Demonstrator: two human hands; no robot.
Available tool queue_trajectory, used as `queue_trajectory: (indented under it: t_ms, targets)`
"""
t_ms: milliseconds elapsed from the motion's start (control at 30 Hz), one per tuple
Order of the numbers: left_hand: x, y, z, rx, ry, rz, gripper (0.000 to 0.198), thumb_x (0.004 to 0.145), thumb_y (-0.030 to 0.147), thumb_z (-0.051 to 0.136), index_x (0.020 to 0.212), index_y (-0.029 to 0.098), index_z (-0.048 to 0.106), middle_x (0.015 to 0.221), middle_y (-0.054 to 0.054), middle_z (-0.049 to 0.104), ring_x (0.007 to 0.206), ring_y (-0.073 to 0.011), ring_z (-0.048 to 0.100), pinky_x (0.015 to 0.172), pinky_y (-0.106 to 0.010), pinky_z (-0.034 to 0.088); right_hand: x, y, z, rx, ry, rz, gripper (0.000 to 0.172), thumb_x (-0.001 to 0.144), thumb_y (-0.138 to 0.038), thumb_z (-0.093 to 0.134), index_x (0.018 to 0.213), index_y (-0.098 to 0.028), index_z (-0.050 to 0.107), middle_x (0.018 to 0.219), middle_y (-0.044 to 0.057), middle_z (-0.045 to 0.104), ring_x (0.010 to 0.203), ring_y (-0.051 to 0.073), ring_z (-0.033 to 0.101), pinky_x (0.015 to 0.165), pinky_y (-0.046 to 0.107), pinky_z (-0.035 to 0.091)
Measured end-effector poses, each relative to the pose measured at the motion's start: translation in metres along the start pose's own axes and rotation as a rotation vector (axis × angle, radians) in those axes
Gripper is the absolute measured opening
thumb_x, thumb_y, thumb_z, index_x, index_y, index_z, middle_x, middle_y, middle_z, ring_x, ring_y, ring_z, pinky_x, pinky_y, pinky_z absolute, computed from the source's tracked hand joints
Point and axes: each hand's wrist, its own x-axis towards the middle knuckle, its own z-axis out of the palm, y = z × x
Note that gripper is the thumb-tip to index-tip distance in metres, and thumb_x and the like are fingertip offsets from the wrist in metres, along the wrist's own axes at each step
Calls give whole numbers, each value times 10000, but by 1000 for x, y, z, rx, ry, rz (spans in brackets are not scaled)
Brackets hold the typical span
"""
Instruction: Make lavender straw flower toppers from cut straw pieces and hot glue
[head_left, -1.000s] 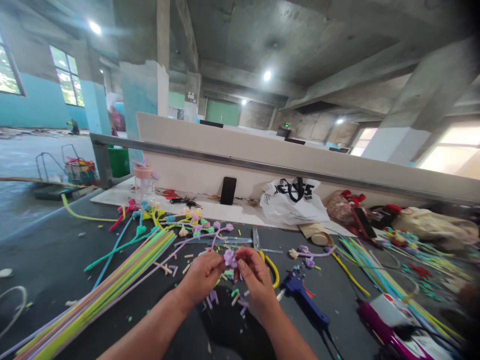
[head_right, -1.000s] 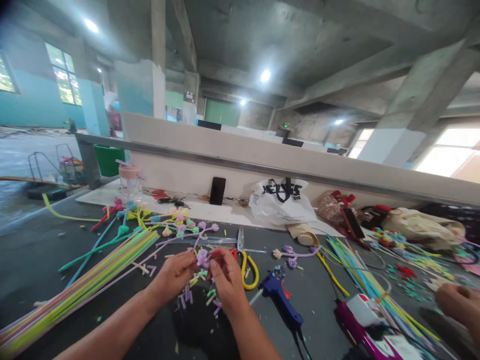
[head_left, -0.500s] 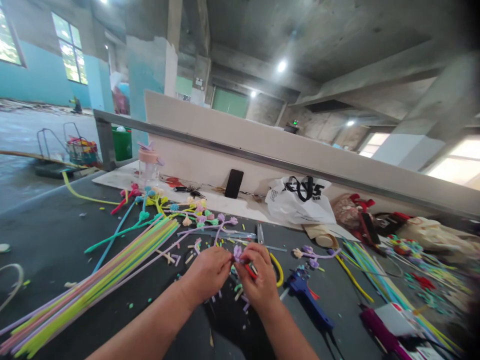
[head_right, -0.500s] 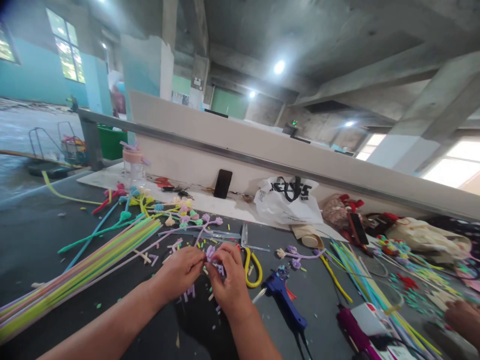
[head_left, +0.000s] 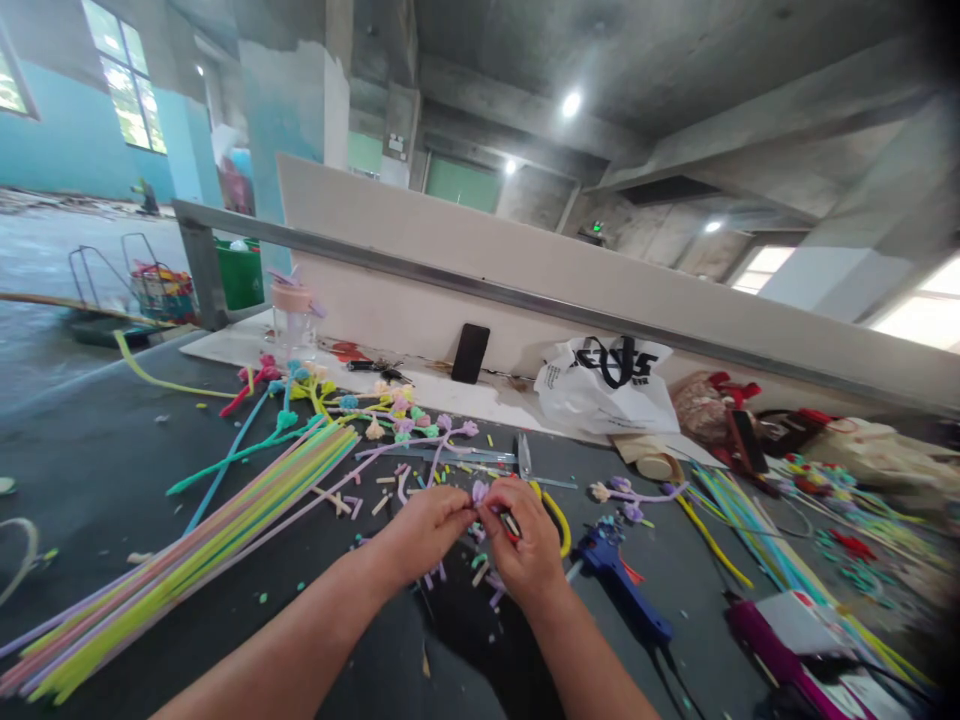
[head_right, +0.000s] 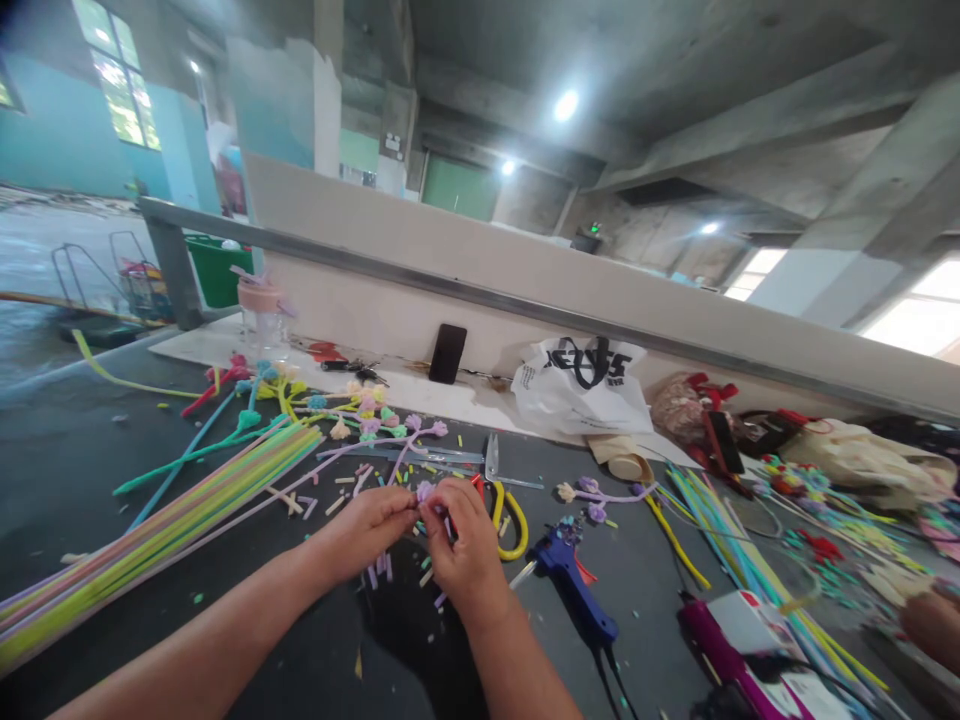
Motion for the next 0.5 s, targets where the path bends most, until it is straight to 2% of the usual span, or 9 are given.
queue_trajectory:
  t_ms: [233,367,500]
  targets:
    - [0,-1,-5,-137,-50,-86,258,790,219,414,541,161,439,534,51,384,538,-91,393,499,-188,312,1,-1,1,23,-3,-10,54,834,-175,516,803,-216,534,800,41,586,812,188,556,777,351,454]
    - [-1,0,-9,-138,-65,-63,263,786,197,424,529,153,455,523,57,369,526,-83,379,490,-181,300,1,-1,2,31,-9,-22,61,837,-175,514,810,-221,543,805,42,591,830,191,557,790,360,451]
    - [-1,3,-14,-67,-27,-4,272,766,148,451,494,152,448,519,56,372,532,-83,388,514,-192,283,1,-3,2,43,-20,-29,77,837,-156,509,833,-226,542,824,42,581,849,188,548,784,352,450]
